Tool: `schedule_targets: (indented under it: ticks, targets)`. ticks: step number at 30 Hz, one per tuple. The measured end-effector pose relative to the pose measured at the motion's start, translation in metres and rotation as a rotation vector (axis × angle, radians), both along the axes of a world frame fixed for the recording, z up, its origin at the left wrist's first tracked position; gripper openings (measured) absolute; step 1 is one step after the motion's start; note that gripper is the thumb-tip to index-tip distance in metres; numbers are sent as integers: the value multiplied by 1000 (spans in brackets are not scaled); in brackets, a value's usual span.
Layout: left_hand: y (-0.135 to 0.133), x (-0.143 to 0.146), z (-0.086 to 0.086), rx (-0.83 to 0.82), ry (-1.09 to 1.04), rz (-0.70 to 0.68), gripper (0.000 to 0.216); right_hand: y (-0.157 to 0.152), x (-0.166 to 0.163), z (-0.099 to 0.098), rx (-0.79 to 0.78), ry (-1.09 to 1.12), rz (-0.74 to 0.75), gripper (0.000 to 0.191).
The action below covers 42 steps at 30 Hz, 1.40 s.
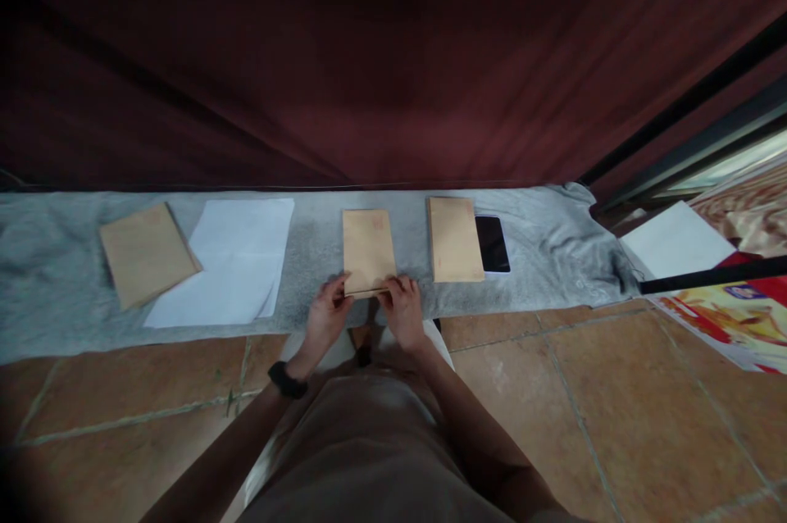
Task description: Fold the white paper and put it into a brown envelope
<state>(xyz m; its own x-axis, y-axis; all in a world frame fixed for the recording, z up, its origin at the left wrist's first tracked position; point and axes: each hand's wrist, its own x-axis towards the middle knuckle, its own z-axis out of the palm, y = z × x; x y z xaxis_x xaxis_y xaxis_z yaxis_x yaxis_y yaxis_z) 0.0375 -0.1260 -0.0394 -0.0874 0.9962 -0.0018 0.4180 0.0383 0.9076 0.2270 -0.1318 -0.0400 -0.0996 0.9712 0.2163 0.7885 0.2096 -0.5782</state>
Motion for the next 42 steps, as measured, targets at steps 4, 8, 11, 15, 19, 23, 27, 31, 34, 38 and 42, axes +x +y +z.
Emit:
schedule_targets:
  ticks: [4,8,11,15,19,23,27,31,34,38,42]
  targets:
    - [-7,3,1,132,278,-41,19,2,0,-3,-9,-4,0,10]
    - [-5,6,6,176,477,-80,8,3,0,-5,3,-20,-19,11]
    - [-3,4,8,174,528,-94,7,5,-1,-6,2,-43,-39,10]
    - [0,4,7,166,525,-85,7,7,-3,-9,-1,-66,-59,9]
    - [2,5,6,159,523,-60,4,8,-5,-8,-2,-69,-79,13]
    - [-2,8,8,201,606,-101,14,4,-8,-3,15,-84,-76,18]
    - [-14,12,6,252,704,-360,41,-9,-15,0,15,-88,40,31]
    - [-29,10,2,256,793,-494,57,-25,-19,-4,19,-50,222,45]
    - [-36,7,0,254,824,-529,60,-34,-15,-8,31,-104,280,50]
    - [-38,5,-1,244,814,-528,60,-39,-8,-11,46,-167,274,52]
    - [-39,4,-5,255,768,-479,58,-40,-5,-12,56,-186,248,52]
